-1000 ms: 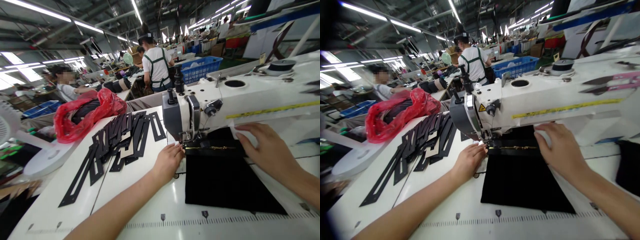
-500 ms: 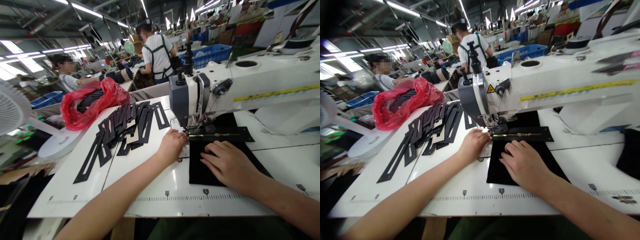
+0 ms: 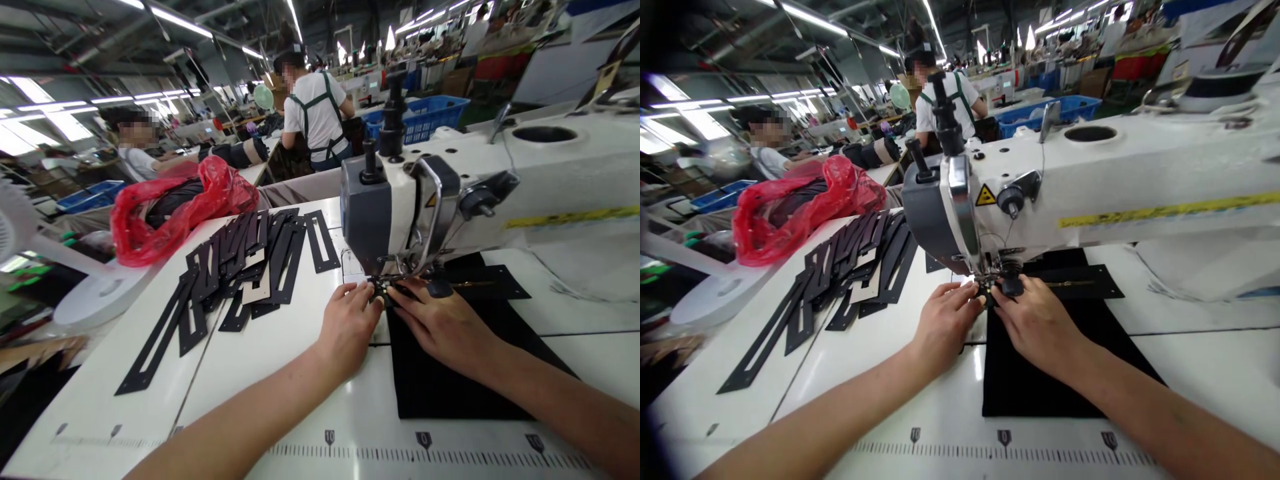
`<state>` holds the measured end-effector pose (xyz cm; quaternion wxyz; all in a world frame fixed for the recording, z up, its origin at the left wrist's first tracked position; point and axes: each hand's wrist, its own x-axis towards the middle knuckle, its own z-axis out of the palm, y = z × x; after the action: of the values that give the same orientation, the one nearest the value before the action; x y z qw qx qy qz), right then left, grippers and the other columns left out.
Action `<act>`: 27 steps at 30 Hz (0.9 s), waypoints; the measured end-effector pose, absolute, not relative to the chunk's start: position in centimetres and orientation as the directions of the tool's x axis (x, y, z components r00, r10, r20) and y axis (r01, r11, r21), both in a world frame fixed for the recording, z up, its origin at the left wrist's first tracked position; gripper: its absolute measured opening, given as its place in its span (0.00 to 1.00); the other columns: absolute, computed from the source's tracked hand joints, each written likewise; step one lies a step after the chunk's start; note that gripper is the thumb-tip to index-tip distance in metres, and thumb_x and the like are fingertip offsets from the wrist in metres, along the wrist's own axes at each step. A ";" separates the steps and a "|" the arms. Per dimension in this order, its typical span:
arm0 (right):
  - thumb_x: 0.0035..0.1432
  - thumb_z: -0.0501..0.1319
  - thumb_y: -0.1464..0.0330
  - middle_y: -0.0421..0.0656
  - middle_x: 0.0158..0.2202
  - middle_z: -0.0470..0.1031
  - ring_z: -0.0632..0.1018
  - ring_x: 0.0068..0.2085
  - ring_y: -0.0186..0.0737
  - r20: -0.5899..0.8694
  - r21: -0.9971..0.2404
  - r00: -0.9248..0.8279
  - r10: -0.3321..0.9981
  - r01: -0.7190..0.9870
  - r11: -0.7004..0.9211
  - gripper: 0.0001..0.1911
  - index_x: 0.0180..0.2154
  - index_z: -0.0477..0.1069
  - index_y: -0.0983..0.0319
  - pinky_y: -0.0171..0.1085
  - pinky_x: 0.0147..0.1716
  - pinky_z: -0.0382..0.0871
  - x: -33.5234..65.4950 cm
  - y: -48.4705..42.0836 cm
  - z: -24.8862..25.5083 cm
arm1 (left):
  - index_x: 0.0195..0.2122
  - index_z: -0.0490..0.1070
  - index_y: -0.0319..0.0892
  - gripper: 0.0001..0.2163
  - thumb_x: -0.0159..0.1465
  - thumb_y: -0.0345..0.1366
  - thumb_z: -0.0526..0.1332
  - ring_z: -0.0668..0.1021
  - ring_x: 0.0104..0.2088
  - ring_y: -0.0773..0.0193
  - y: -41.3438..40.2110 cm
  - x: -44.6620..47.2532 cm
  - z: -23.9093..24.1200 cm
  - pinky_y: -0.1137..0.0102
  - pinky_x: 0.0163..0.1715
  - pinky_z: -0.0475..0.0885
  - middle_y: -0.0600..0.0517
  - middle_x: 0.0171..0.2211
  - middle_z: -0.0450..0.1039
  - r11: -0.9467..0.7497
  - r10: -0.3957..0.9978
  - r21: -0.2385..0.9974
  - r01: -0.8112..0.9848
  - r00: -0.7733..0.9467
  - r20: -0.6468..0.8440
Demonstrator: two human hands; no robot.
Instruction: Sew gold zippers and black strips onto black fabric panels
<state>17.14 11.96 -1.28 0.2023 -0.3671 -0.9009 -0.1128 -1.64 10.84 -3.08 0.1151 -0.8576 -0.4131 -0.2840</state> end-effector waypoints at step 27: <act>0.60 0.51 0.73 0.50 0.44 0.73 0.72 0.43 0.46 0.475 0.027 -0.636 0.607 0.701 0.713 0.13 0.43 0.71 0.63 0.44 0.42 0.68 17.5 12.9 -1.0 | 0.34 0.70 0.38 0.03 0.61 0.27 0.57 0.76 0.38 0.60 12.5 -1.3 -3.5 0.63 0.42 0.71 0.47 0.35 0.74 -0.694 0.581 0.042 0.719 0.525 0.622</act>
<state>17.48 12.91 -0.96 0.2219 -0.3640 -0.8984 -0.1052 -1.26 12.53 -3.50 0.1104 -0.8662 -0.3753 -0.3110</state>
